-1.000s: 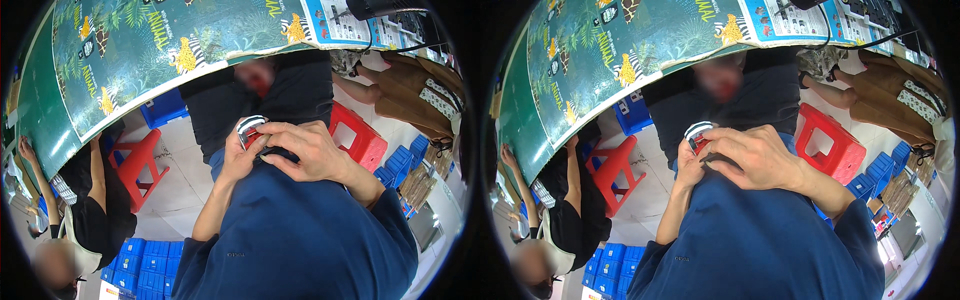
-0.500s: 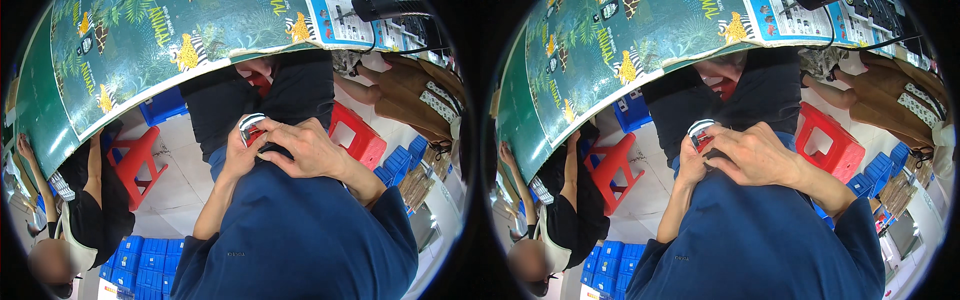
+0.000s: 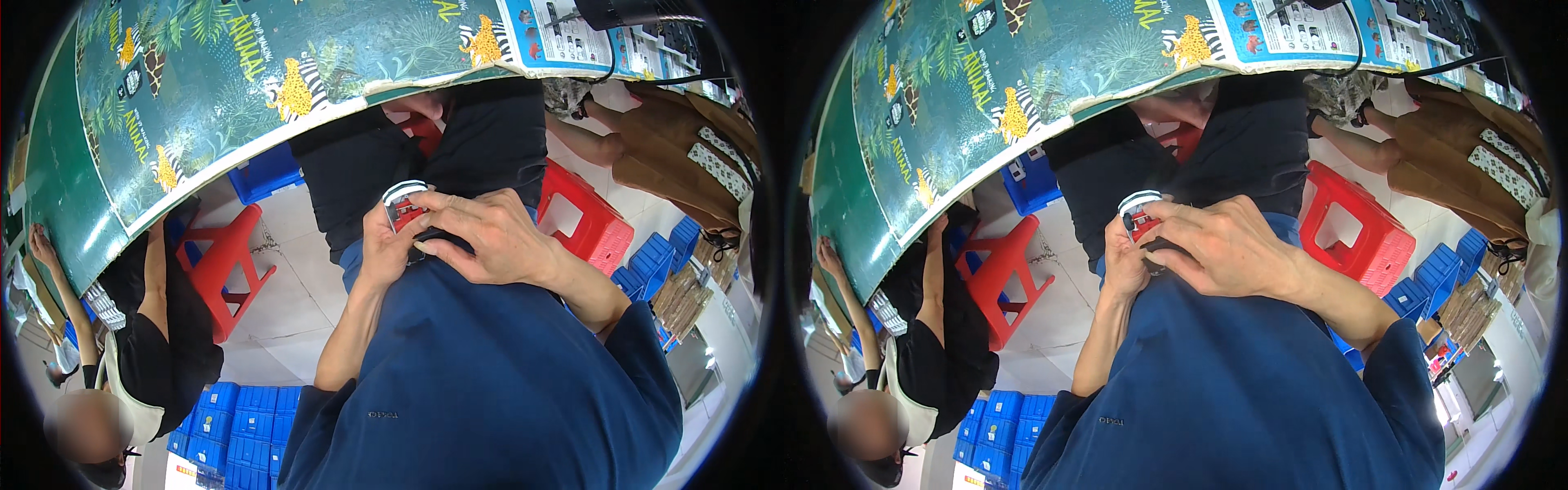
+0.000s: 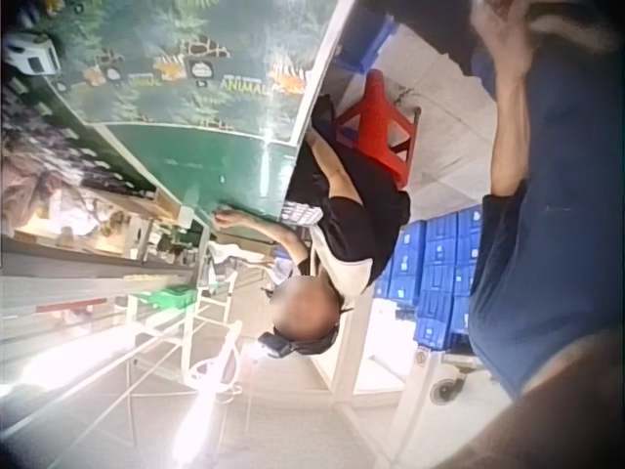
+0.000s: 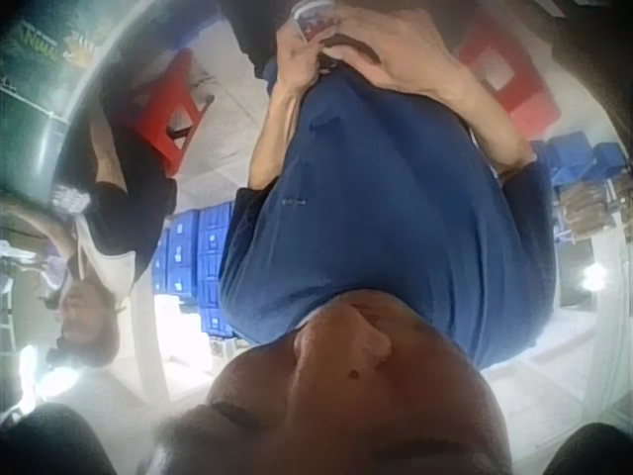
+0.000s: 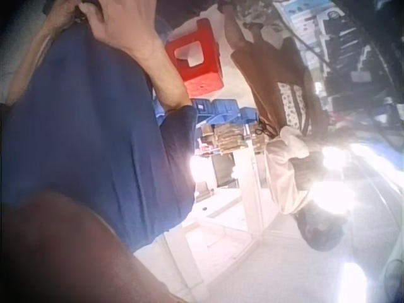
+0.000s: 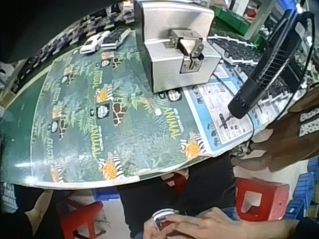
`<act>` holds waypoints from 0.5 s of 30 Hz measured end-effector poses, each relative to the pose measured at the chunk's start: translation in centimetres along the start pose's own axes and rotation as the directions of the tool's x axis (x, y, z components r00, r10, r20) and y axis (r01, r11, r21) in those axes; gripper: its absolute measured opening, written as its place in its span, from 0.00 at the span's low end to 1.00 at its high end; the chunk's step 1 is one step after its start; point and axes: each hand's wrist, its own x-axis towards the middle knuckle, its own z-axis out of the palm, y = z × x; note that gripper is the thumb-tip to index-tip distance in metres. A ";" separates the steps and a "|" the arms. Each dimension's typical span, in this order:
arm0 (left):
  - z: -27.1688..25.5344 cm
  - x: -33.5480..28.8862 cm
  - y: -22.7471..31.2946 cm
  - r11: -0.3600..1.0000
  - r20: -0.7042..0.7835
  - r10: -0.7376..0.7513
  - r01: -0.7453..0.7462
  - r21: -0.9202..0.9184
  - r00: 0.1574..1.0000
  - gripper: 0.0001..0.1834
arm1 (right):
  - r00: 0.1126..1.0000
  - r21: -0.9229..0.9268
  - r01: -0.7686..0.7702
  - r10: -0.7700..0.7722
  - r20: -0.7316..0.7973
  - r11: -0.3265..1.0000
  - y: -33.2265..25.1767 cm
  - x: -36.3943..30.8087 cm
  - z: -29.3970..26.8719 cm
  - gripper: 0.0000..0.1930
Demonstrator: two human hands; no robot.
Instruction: Assembling small electronic toy components using an electric screwdriver on a factory production line.
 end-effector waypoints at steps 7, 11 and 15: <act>-0.3 0.2 0.6 0.995 -0.020 -0.099 0.099 -0.035 0.995 0.16 | 0.987 0.198 -0.064 0.092 -0.133 0.978 0.0 -0.5 0.3 0.13; 0.1 0.7 1.1 0.982 0.004 -0.147 0.146 -0.117 0.989 0.17 | 0.972 0.448 -0.184 0.230 -0.050 0.875 0.8 -0.8 0.7 0.11; -1.2 0.4 -0.5 0.978 0.032 -0.131 0.134 -0.160 0.991 0.18 | 0.950 0.661 -0.293 0.291 0.116 0.691 2.2 0.1 0.8 0.11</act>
